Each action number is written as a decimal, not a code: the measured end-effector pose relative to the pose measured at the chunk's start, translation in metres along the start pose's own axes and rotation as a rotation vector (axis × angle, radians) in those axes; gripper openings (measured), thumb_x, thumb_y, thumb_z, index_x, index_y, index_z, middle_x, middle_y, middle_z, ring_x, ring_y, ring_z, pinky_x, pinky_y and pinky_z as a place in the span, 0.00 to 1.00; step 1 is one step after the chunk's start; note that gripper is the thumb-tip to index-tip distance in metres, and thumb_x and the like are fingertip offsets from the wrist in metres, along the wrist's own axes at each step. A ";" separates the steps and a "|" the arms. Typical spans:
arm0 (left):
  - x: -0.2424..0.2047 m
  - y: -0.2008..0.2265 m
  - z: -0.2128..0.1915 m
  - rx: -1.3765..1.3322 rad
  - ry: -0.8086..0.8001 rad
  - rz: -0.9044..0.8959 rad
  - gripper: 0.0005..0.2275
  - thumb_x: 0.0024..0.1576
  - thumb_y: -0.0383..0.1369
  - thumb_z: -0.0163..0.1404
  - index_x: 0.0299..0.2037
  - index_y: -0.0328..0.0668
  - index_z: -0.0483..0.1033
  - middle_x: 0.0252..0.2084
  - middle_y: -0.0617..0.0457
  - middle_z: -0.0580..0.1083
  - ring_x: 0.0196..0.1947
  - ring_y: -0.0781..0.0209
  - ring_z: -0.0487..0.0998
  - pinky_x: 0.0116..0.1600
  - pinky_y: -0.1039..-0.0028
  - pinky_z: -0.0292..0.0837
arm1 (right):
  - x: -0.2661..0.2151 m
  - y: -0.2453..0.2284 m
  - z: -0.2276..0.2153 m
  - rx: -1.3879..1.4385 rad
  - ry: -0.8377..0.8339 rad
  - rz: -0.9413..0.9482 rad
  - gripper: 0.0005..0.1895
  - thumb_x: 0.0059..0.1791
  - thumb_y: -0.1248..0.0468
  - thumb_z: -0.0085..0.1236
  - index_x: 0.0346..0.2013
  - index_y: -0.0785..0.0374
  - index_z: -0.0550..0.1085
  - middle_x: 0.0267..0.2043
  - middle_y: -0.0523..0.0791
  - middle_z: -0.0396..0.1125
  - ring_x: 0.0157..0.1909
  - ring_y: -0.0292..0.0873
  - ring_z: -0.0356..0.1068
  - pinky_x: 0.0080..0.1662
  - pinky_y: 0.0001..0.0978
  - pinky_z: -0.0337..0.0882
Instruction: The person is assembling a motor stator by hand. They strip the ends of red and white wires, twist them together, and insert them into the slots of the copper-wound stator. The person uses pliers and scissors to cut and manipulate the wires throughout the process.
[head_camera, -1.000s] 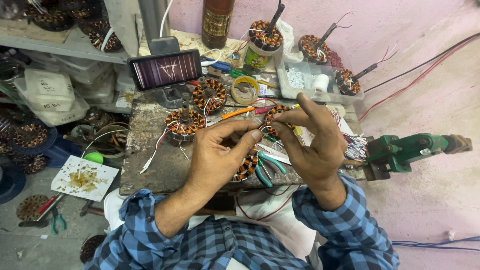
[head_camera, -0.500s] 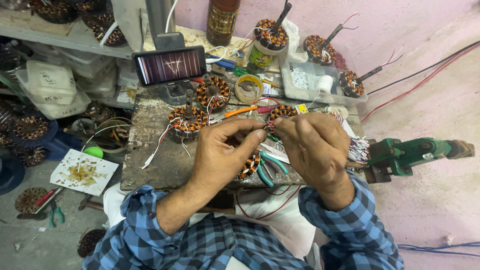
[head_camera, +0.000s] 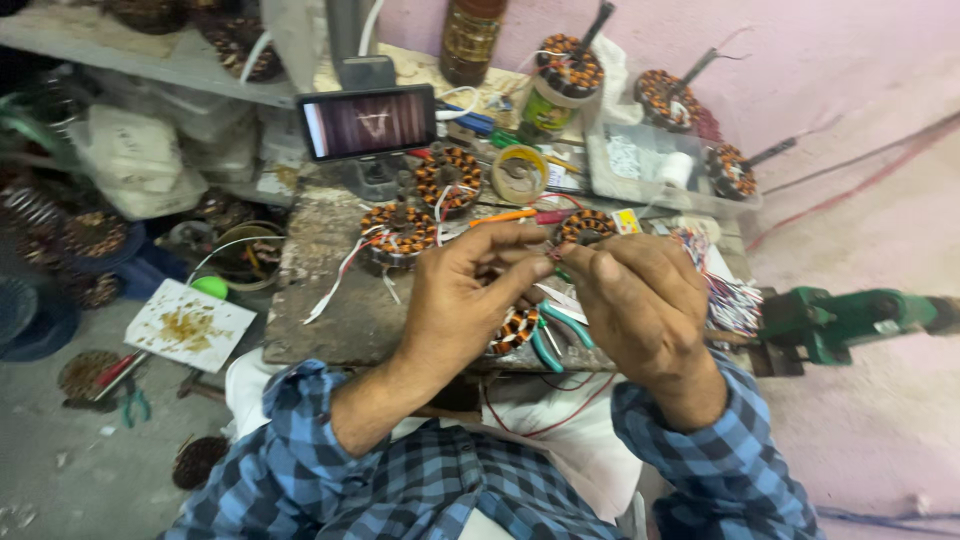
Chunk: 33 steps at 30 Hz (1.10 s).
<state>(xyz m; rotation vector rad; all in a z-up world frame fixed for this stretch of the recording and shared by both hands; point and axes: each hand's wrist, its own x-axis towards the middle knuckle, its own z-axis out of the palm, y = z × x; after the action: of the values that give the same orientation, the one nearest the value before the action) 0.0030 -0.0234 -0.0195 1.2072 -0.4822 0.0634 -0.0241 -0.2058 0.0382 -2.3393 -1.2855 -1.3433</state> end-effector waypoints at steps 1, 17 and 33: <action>-0.001 0.001 -0.001 -0.034 -0.009 0.018 0.12 0.60 0.27 0.57 0.53 0.35 0.76 0.38 0.54 0.83 0.34 0.73 0.83 0.37 0.80 0.81 | -0.001 0.000 -0.002 0.011 -0.022 0.009 0.40 0.50 0.80 0.67 0.69 0.62 0.54 0.44 0.50 0.74 0.43 0.48 0.74 0.45 0.40 0.74; -0.004 0.005 -0.008 0.082 -0.109 0.007 0.19 0.60 0.29 0.58 0.61 0.40 0.71 0.35 0.53 0.83 0.31 0.72 0.82 0.37 0.80 0.78 | 0.002 0.020 -0.006 0.802 -0.184 0.615 0.50 0.47 0.78 0.66 0.79 0.67 0.49 0.39 0.51 0.74 0.47 0.44 0.76 0.56 0.32 0.73; -0.011 -0.011 -0.028 0.232 -0.160 -0.202 0.06 0.57 0.33 0.61 0.39 0.39 0.86 0.30 0.55 0.83 0.23 0.74 0.80 0.27 0.83 0.74 | 0.020 0.002 -0.010 0.500 -0.229 0.416 0.47 0.54 0.82 0.68 0.71 0.64 0.41 0.67 0.60 0.57 0.50 0.48 0.75 0.56 0.35 0.70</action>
<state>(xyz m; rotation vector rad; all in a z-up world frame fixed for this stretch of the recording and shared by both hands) 0.0060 0.0005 -0.0409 1.4904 -0.4987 -0.1552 -0.0244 -0.1997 0.0599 -2.2582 -0.9602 -0.5641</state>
